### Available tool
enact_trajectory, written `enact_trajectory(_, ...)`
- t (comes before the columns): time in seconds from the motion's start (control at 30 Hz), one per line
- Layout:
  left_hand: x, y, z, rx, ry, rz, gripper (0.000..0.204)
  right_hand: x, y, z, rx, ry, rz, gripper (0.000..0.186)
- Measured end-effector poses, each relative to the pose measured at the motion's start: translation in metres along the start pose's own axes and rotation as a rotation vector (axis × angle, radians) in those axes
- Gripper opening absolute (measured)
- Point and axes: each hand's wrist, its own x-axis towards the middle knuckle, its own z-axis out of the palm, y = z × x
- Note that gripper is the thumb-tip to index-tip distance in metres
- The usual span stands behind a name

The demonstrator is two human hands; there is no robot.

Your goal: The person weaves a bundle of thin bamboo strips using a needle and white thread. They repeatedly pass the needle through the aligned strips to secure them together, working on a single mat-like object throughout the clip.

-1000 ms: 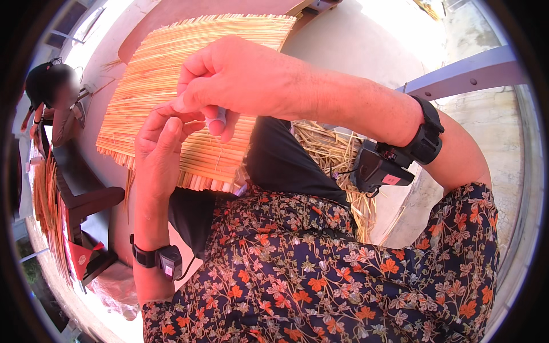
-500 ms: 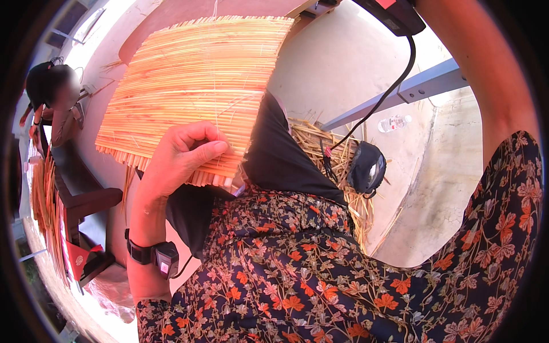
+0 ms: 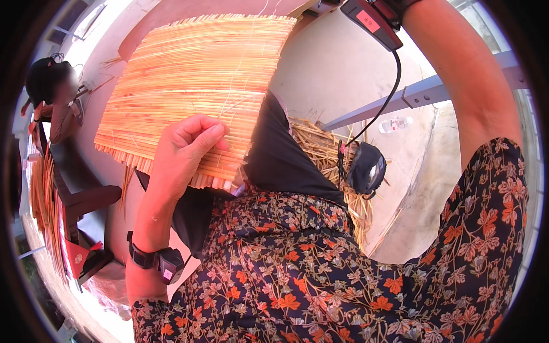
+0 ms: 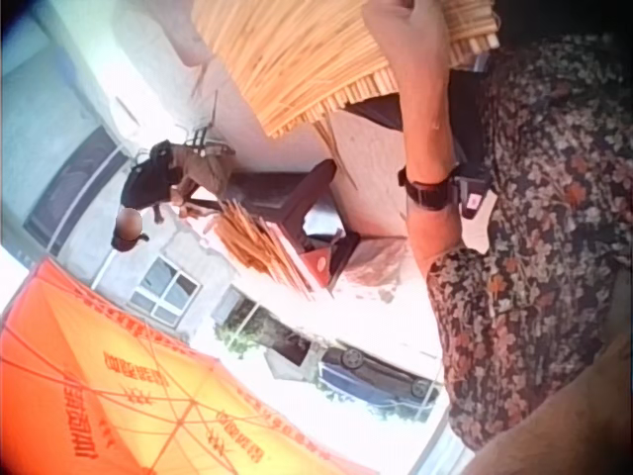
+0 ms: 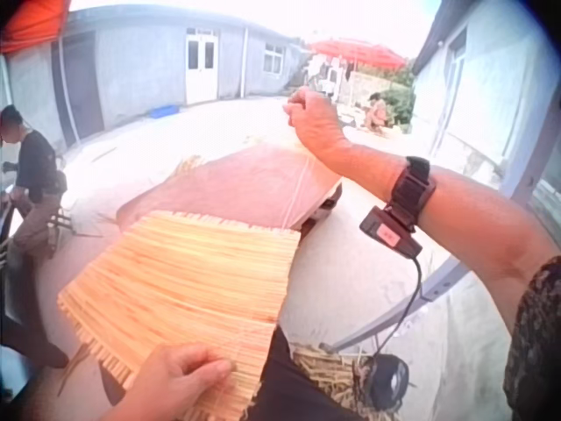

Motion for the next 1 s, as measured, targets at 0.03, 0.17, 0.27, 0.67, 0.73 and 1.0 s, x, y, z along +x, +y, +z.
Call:
enact_trajectory(0.03, -0.005, -0.004, 0.001, -0.005, 0.070, 0.072, 0.019, -0.024, -0.035, 0.002, 0.110, -0.151, 0.087, 0.018)
enact_trajectory(0.17, -0.040, -0.012, -0.015, 0.462, 0.289, 0.529, 0.042, -0.128, -0.131, -0.023, 0.310, -0.693, 0.161, 0.015)
enact_trajectory(0.27, -0.070, -0.015, -0.017, 0.865, 0.208, 0.647, 0.060, -0.186, -0.157, -0.065, 0.473, -0.940, 0.291, 0.014)
enact_trajectory(0.67, -0.059, -0.043, 0.010, 1.159, 0.391, 0.763, 0.040, -0.215, -0.166, -0.090, 0.664, -1.228, 0.001, 0.010)
enact_trajectory(0.73, -0.057, -0.041, 0.011, 1.153, 0.398, 0.768, 0.035, -0.211, -0.167, -0.089, 0.655, -1.248, -0.058, 0.010)
enact_trajectory(1.0, -0.055, -0.040, 0.014, 1.114, 0.414, 0.796, 0.033, -0.184, -0.173, -0.086, 0.535, -1.493, -0.186, 0.024)
